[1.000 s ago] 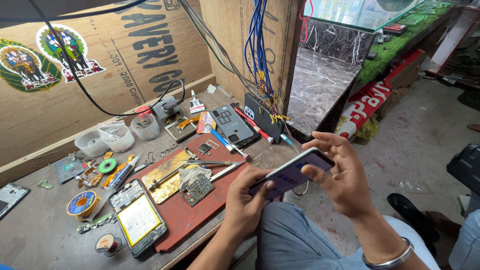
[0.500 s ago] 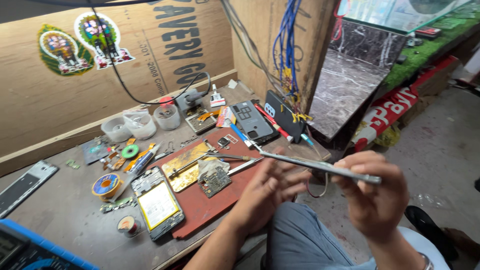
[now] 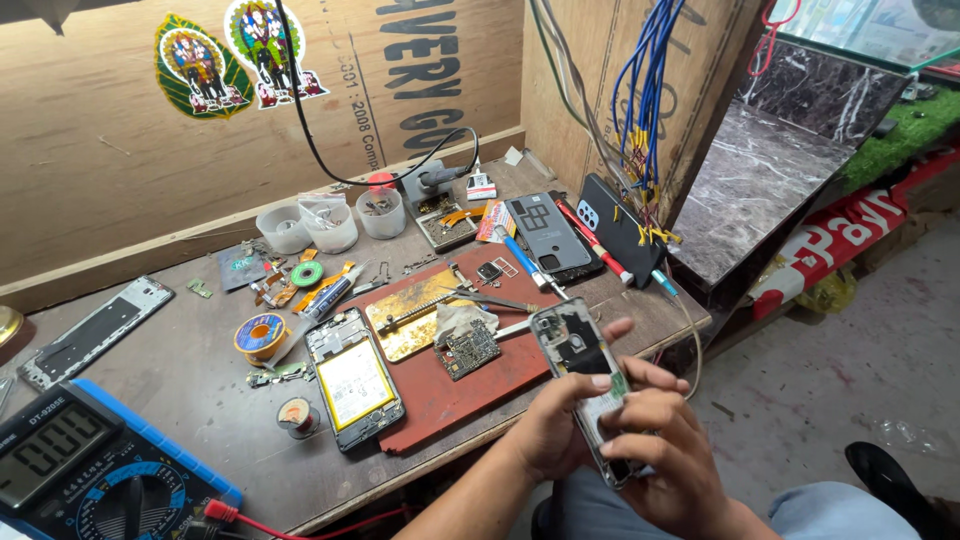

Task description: The person repairs a disassembled smartphone at a cluttered workbench. They hold the phone frame, use a screwdriver to work on internal components, briefly power the phone on and handle its screen, then continue screwdriver work on the internals while a multimeter sits nearby.

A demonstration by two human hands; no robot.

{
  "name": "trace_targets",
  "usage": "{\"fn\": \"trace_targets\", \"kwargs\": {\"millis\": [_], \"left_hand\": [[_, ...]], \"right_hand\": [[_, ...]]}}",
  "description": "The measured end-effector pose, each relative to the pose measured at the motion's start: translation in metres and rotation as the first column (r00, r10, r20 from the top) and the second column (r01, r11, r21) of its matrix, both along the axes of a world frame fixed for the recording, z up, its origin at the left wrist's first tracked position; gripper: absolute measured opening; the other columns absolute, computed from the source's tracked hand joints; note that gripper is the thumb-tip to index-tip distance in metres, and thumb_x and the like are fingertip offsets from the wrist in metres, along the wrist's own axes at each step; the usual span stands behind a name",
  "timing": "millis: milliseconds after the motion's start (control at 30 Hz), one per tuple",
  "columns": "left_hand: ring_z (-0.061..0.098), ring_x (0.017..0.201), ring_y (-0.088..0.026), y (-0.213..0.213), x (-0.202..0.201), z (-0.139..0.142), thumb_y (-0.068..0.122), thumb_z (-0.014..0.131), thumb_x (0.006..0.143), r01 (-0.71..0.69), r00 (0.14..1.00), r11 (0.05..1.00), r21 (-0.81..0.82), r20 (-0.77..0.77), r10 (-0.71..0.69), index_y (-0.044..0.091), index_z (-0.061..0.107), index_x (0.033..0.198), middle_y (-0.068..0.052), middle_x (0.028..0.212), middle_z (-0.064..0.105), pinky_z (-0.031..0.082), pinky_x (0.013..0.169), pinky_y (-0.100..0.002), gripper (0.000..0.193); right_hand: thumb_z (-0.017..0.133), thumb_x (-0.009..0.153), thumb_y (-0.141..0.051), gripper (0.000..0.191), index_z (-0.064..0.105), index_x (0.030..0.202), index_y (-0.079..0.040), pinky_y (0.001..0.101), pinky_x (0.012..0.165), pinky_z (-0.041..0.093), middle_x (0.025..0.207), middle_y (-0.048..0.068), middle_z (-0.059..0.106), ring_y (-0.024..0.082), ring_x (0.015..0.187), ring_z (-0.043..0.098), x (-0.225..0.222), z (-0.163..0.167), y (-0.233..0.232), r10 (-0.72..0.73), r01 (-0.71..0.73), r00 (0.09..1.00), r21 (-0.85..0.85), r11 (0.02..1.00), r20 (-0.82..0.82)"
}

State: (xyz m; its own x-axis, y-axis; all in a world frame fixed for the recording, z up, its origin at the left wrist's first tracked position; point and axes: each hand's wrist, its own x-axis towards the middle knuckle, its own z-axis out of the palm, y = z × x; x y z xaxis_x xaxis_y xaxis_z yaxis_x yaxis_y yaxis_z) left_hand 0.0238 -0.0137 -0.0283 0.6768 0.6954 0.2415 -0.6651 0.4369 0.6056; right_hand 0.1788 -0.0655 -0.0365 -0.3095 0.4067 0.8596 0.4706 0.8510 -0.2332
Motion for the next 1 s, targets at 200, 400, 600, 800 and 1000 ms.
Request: {"fn": "trace_targets", "kwargs": {"millis": [200, 400, 600, 800, 1000], "left_hand": [[0.057, 0.118, -0.035, 0.003, 0.011, -0.032, 0.017, 0.053, 0.091, 0.016, 0.997, 0.995, 0.097, -0.071, -0.009, 0.000, 0.026, 0.168, -0.017, 0.120, 0.063, 0.046, 0.106, -0.050, 0.084], [0.064, 0.112, -0.036, -0.013, 0.014, -0.040, 0.011, 0.055, 0.098, 0.400, 0.917, 0.916, 0.023, 0.000, -0.400, 0.000, 0.031, 0.156, -0.018, 0.107, 0.061, 0.048, 0.104, -0.058, 0.064], [0.065, 0.106, -0.033, -0.015, -0.007, -0.021, 0.014, 0.057, 0.094, 0.470, 0.867, 0.881, -0.052, 0.211, -0.451, -0.004, 0.034, 0.153, -0.020, 0.103, 0.061, 0.049, 0.106, -0.059, 0.066], [0.064, 0.104, -0.033, -0.002, -0.013, -0.016, 0.019, 0.058, 0.092, 0.464, 0.872, 0.885, -0.029, 0.190, -0.451, -0.004, 0.033, 0.155, -0.019, 0.100, 0.060, 0.049, 0.105, -0.060, 0.072], [0.064, 0.104, -0.032, 0.001, -0.012, -0.020, 0.019, 0.056, 0.093, 0.477, 0.866, 0.877, -0.045, 0.192, -0.461, -0.002, 0.032, 0.158, -0.019, 0.101, 0.060, 0.048, 0.106, -0.058, 0.072]], "right_hand": [[0.066, 0.096, -0.044, 0.040, 0.064, 0.111, -0.007, 0.0418, 0.094, 0.055, 0.114, 0.012, 0.068, 0.023, 0.097, 0.070, 0.042, -0.004, 0.000, 0.310, -0.343, 0.932, -0.178, 0.922, -0.188], [0.055, 0.108, -0.020, 0.027, 0.068, 0.118, 0.001, 0.0306, 0.077, 0.056, 0.097, 0.011, 0.073, 0.017, 0.084, 0.066, 0.074, 0.034, 0.043, -0.115, -0.229, 0.874, -0.609, 0.760, -0.472], [0.072, 0.091, -0.022, 0.029, 0.072, 0.114, -0.003, 0.0316, 0.071, 0.057, 0.095, 0.010, 0.074, 0.016, 0.080, 0.069, 0.036, 0.071, 0.099, -0.190, 0.026, 0.976, -0.818, 0.575, -0.103], [0.072, 0.087, -0.031, 0.030, 0.074, 0.108, -0.010, 0.0356, 0.075, 0.058, 0.102, 0.006, 0.075, 0.021, 0.085, 0.075, -0.017, 0.086, 0.118, -0.157, 0.283, 0.958, -0.715, 0.639, 0.239], [0.071, 0.081, -0.026, 0.032, 0.073, 0.111, -0.016, 0.0399, 0.075, 0.057, 0.090, 0.004, 0.077, 0.024, 0.084, 0.075, -0.037, 0.097, 0.132, -0.228, 0.523, 0.843, -0.641, 0.563, 0.488]]}}
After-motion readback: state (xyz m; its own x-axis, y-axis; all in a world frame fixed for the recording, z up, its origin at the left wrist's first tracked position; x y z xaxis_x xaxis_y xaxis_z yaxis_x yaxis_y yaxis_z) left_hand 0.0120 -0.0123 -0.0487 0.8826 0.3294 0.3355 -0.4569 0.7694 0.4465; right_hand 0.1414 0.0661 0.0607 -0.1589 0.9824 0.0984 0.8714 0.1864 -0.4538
